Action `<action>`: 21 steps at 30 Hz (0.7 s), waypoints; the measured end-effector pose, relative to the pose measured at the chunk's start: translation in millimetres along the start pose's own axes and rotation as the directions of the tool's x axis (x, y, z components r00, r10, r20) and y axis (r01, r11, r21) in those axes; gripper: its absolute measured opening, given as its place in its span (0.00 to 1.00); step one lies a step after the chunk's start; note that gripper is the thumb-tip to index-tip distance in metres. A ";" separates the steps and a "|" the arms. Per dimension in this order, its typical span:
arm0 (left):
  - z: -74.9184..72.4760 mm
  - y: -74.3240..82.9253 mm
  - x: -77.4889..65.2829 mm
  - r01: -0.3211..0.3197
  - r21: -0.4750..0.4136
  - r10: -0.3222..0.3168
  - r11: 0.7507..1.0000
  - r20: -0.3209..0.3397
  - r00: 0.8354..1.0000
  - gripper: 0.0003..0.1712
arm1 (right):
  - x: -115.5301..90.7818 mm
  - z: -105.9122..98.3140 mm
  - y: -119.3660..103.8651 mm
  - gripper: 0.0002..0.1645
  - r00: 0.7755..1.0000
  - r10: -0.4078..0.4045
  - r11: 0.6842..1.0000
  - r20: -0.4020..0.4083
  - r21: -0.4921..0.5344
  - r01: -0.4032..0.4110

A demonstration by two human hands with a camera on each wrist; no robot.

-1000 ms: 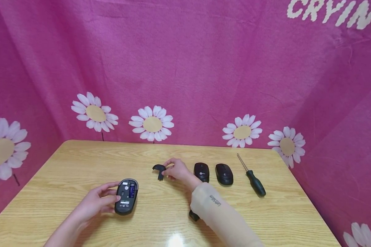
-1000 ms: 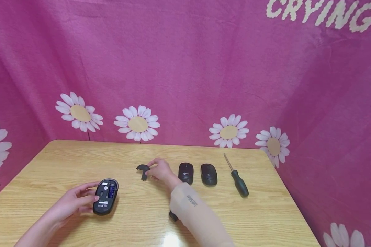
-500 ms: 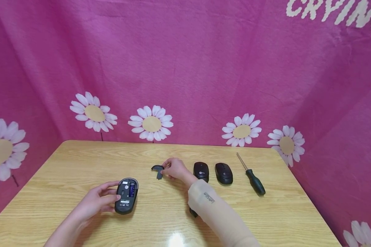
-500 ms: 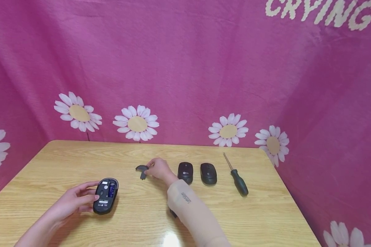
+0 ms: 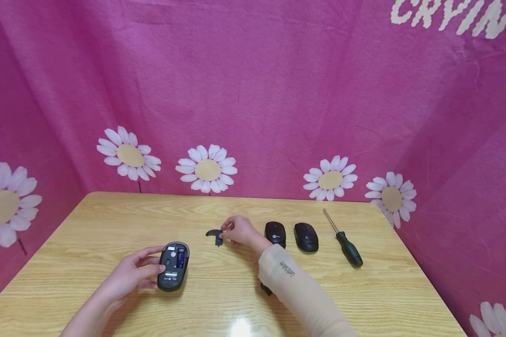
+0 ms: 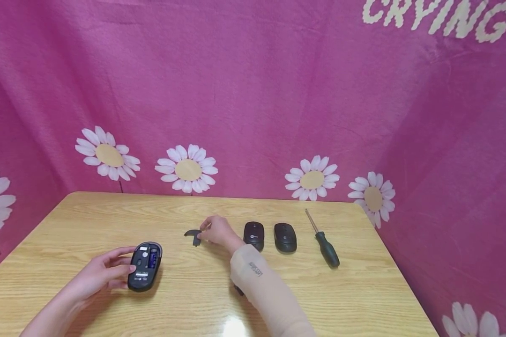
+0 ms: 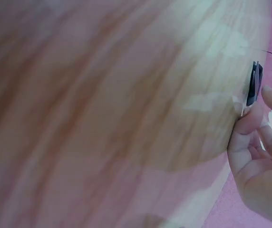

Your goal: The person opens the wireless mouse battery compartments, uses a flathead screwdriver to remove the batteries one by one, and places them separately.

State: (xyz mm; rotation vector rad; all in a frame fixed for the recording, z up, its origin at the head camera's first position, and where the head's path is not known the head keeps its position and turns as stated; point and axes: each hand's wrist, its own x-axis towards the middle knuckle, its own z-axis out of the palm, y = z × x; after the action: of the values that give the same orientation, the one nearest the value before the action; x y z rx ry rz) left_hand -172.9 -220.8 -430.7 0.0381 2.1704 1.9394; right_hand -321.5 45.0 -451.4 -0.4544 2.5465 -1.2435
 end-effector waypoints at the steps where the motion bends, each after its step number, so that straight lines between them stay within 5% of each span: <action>1: 0.0 0.5 -0.2 0.003 0.001 -0.003 1.000 -0.005 1.000 0.38 | -1.1 -1.5 0.2 0.13 1.000 -0.004 1.000 0.004 -0.002 0.004; 12: 3.6 9.4 -1.2 0.008 -0.004 -0.009 1.000 -0.034 0.999 0.38 | -16.8 -23.7 -12.5 0.18 0.999 -0.034 0.999 0.019 0.016 0.034; 21: 10.8 19.5 -0.7 0.030 -0.009 -0.031 0.999 -0.043 0.999 0.38 | -35.5 -46.0 -32.6 0.18 0.989 -0.144 0.989 0.040 0.016 0.144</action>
State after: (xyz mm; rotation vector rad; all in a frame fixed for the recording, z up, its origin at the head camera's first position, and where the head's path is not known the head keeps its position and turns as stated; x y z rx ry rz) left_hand -172.8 -207.9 -412.5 -0.0379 2.1762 1.9502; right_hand -300.9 72.7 -394.4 -0.6650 2.5079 -1.2840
